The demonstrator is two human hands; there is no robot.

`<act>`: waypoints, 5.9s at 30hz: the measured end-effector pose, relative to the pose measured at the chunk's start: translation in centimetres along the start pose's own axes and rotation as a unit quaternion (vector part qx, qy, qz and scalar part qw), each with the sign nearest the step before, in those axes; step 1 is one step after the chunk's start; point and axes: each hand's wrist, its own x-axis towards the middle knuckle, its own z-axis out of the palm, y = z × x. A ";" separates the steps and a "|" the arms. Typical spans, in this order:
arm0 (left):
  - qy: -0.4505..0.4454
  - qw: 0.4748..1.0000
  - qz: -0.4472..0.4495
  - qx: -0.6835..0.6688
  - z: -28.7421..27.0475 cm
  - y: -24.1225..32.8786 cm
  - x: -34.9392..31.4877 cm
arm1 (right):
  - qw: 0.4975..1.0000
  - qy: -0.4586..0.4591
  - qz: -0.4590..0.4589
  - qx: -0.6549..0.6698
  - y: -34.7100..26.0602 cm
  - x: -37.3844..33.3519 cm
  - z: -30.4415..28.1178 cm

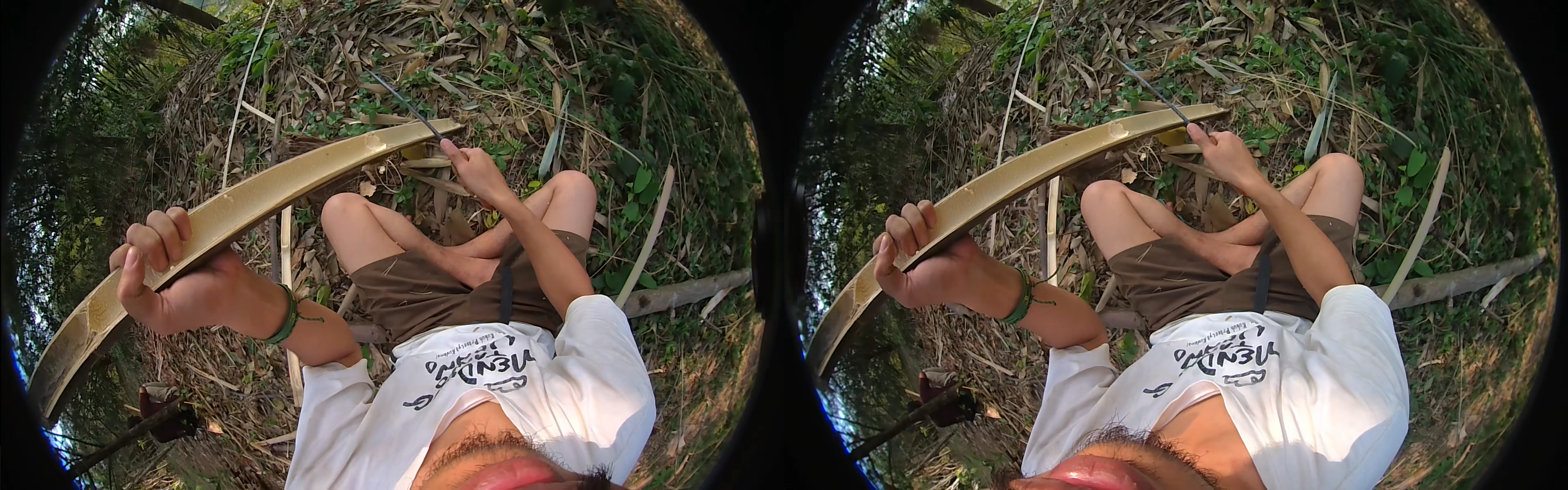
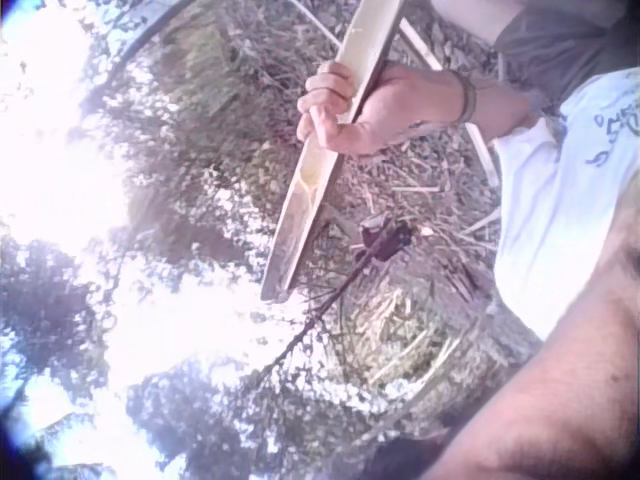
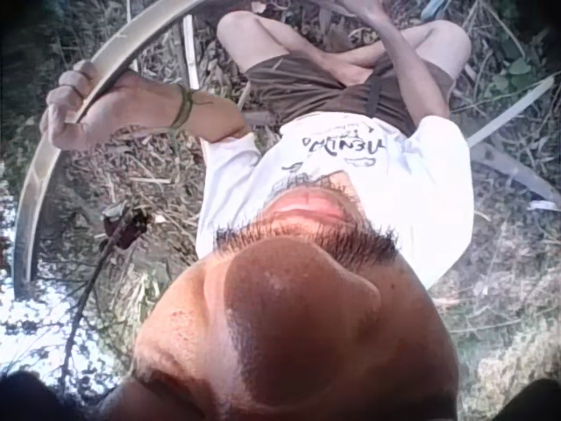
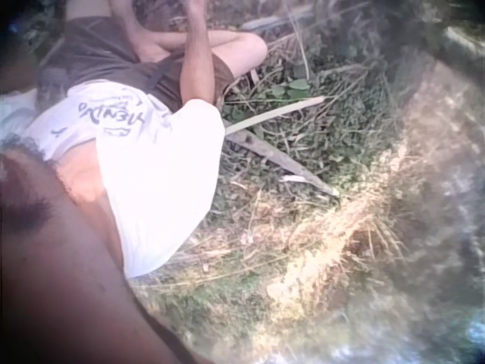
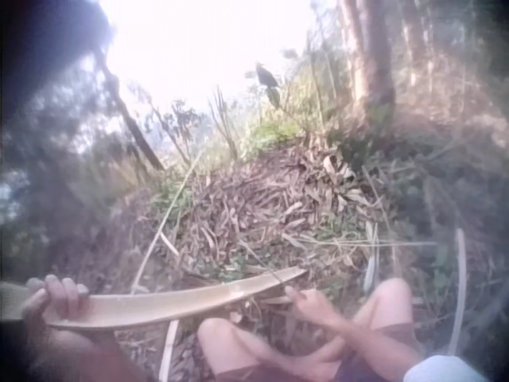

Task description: The person uses a machete to scrape and refine the inner surface of a long, split piece of bamboo while sitting on the ground.

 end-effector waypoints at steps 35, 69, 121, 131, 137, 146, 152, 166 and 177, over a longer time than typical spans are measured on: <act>-0.069 0.978 0.112 0.164 -0.4 6.2 -16.5 | 0.981 -0.073 -0.156 -0.085 -3.8 -14.8 -1.1; -0.008 0.992 0.103 0.069 -0.9 3.3 -10.6 | 0.984 0.024 0.059 -0.168 6.2 1.5 -3.1; -0.004 0.993 0.099 0.064 -1.3 3.5 -10.4 | 0.982 -0.061 -0.097 -0.153 -1.3 -3.7 -1.1; -0.343 0.904 0.119 -0.224 -3.6 3.4 -12.3 | 0.957 -0.119 -0.249 -0.094 -2.7 -9.8 -3.7; -0.351 0.881 0.069 -0.309 -4.2 3.5 -13.1 | 0.990 0.028 -0.017 -0.141 4.9 -2.7 -6.1; -0.318 0.904 0.107 -0.266 -2.6 2.1 -11.8 | 0.977 -0.086 -0.189 -0.051 -0.3 -7.9 -3.2; -0.216 0.962 0.111 -0.126 -3.6 2.8 -11.8 | 0.978 -0.063 -0.182 -0.081 -2.1 -7.0 -2.3; -0.258 0.943 0.112 -0.176 -3.5 2.2 -12.1 | 0.983 -0.089 -0.122 -0.101 -2.9 -9.0 -2.7; -0.246 0.949 0.112 -0.160 -3.2 2.5 -12.2 | 0.988 -0.022 -0.055 -0.146 2.2 -1.4 -3.8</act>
